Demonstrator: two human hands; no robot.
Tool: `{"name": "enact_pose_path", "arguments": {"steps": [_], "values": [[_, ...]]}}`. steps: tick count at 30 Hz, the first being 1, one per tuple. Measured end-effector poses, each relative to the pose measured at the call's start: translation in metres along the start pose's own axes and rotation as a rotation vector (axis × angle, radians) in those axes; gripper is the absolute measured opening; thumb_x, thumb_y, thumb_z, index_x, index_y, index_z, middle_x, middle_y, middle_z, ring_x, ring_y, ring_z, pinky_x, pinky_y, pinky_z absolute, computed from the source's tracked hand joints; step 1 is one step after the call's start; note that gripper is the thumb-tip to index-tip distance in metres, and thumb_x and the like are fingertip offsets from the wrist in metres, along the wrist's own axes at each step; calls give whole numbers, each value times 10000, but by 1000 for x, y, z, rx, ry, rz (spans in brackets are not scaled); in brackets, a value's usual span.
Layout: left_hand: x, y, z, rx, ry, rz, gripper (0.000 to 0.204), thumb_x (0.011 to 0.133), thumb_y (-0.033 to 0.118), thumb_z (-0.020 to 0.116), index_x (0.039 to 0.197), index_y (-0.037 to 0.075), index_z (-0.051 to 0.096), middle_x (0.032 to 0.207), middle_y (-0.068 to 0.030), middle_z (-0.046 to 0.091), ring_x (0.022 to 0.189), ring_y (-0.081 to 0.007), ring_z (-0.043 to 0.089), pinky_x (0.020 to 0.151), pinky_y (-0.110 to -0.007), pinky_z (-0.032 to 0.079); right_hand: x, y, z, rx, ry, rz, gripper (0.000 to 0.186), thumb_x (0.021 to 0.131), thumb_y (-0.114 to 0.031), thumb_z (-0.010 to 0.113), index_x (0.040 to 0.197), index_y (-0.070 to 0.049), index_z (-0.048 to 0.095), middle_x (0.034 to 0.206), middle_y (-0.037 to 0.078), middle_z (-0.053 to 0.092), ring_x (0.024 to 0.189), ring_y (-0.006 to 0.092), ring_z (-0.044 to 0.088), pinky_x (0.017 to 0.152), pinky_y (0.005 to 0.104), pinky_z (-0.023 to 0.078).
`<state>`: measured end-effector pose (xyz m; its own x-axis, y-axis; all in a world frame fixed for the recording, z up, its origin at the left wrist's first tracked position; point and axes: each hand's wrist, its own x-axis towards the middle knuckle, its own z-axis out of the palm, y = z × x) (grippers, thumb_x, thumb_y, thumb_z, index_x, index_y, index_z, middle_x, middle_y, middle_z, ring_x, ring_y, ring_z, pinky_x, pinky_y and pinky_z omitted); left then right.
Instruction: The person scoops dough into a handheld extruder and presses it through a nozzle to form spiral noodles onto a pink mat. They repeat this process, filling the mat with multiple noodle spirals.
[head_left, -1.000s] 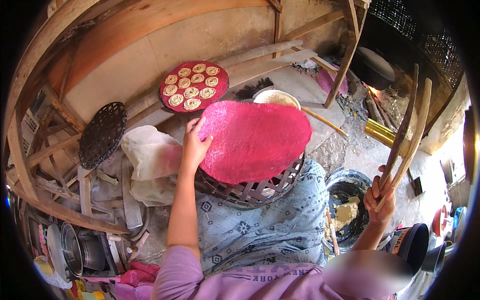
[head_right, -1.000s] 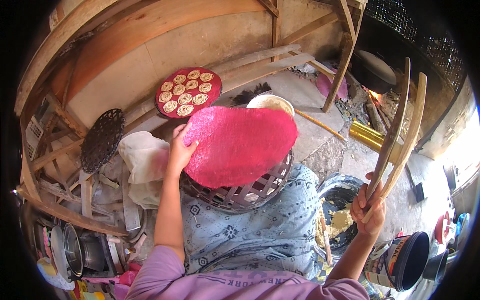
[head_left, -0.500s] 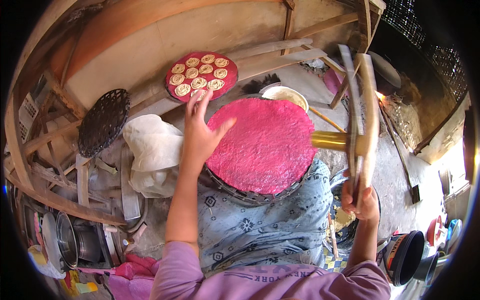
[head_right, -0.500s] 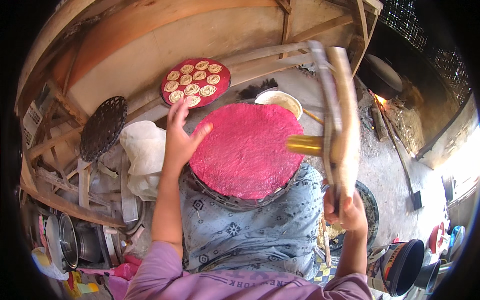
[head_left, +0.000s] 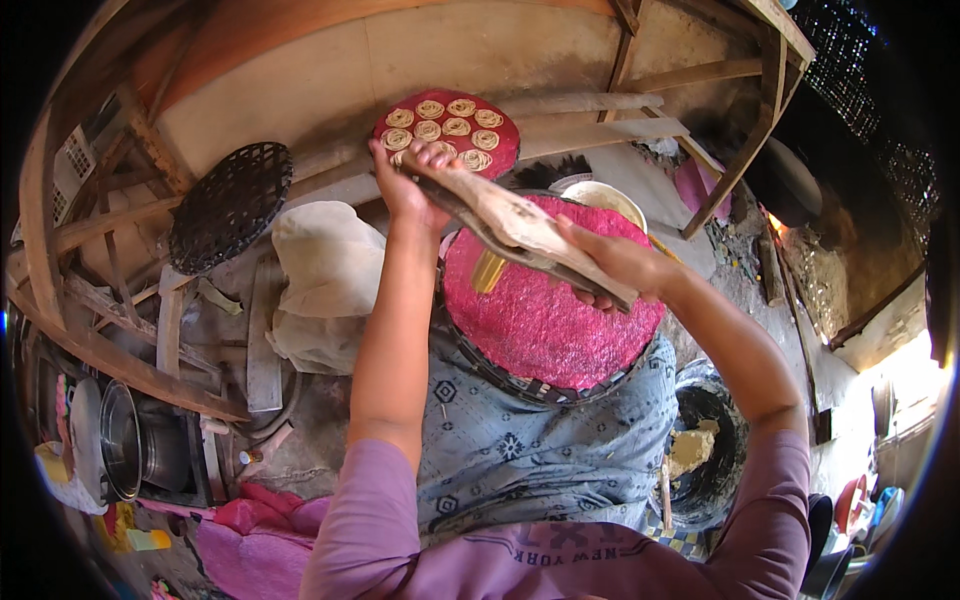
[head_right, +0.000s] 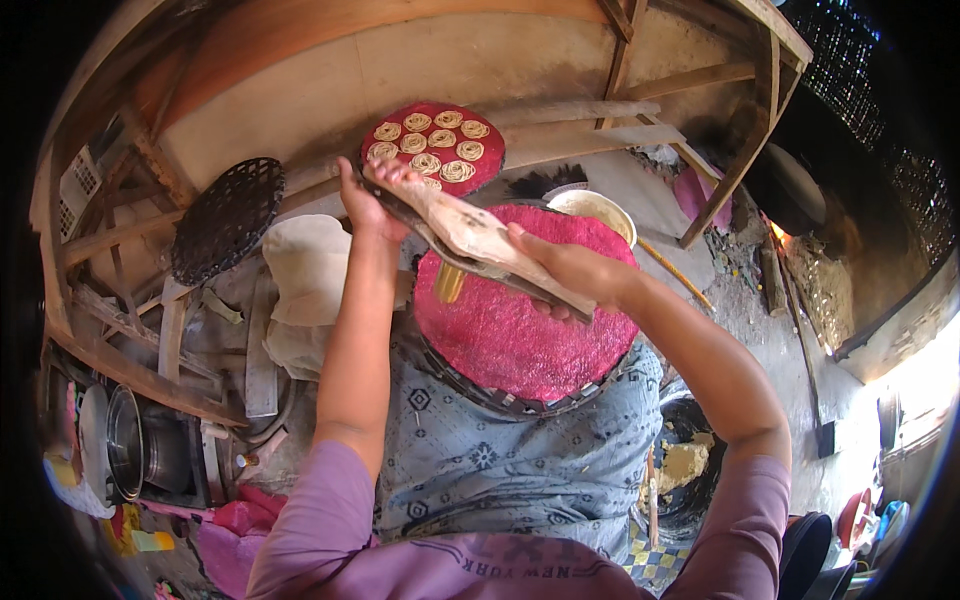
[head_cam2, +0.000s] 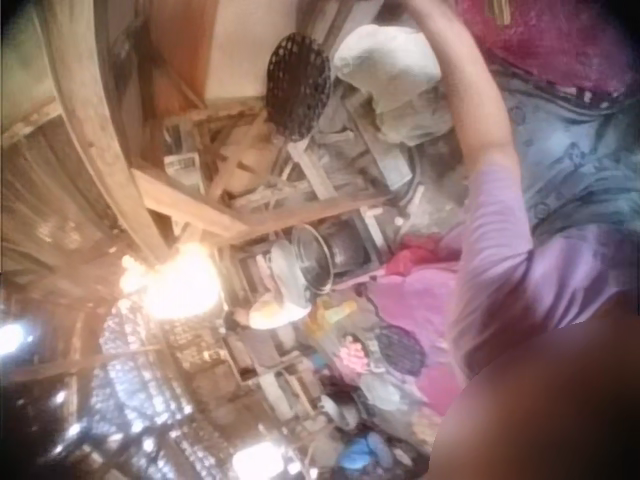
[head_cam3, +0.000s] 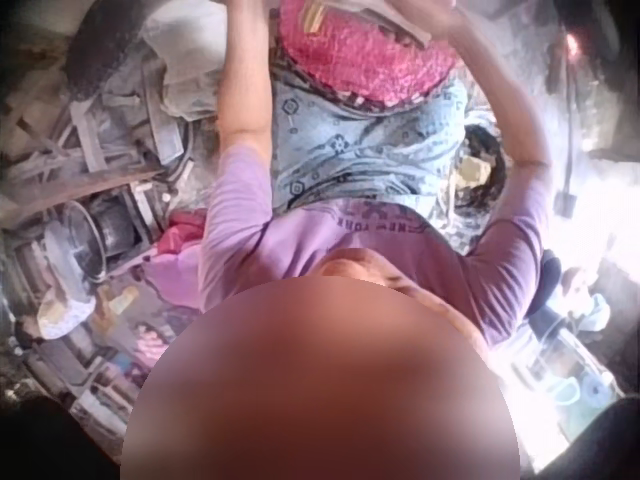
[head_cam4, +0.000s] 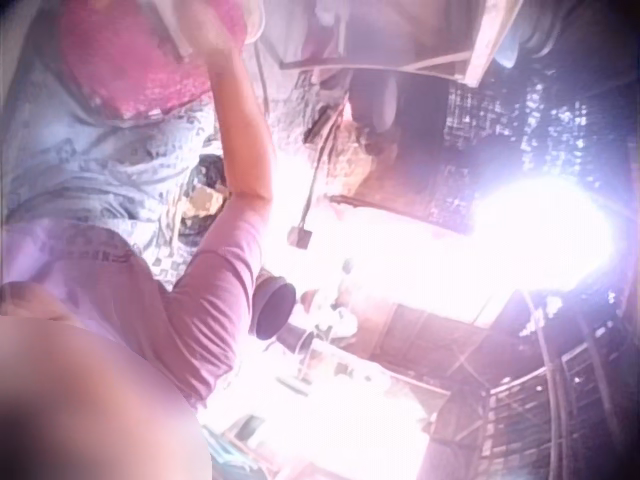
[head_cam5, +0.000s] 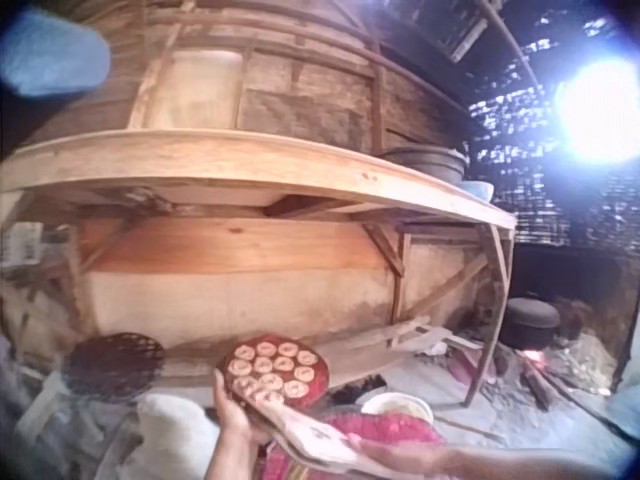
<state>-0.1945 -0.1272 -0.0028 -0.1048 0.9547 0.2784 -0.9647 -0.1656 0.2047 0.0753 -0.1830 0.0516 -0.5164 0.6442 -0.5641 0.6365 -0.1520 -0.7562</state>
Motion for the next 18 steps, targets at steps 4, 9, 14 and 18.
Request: {"name": "enact_pose_path", "arguments": {"steps": [4,9,14,18], "values": [[1,8,-49,-115,224,29,596,922,711,321,712,166,436,604,35,410,570,-144,429,655,-342,393,23,-18,8,-252,73,27,849,905,-786,212,786,-42,603,602,64,527,503,165,544,456,326,453],[-3,35,-38,-47,59,112,532,961,617,335,696,168,441,573,51,412,543,-133,439,647,-332,398,26,-32,22,-330,173,-31,891,900,-794,194,714,-13,582,572,80,503,506,191,549,470,356,461],[-19,20,-20,-116,85,96,521,965,590,310,681,169,431,551,53,413,534,-132,439,632,-329,398,3,-37,12,-372,164,36,887,904,-787,215,768,1,598,571,78,493,509,194,545,469,353,458],[-8,16,-12,-101,121,128,537,977,583,292,650,174,410,520,56,386,502,-130,415,615,-326,392,8,-40,8,-400,229,-20,876,903,-783,243,789,5,610,576,69,494,507,187,547,460,338,460]]}}
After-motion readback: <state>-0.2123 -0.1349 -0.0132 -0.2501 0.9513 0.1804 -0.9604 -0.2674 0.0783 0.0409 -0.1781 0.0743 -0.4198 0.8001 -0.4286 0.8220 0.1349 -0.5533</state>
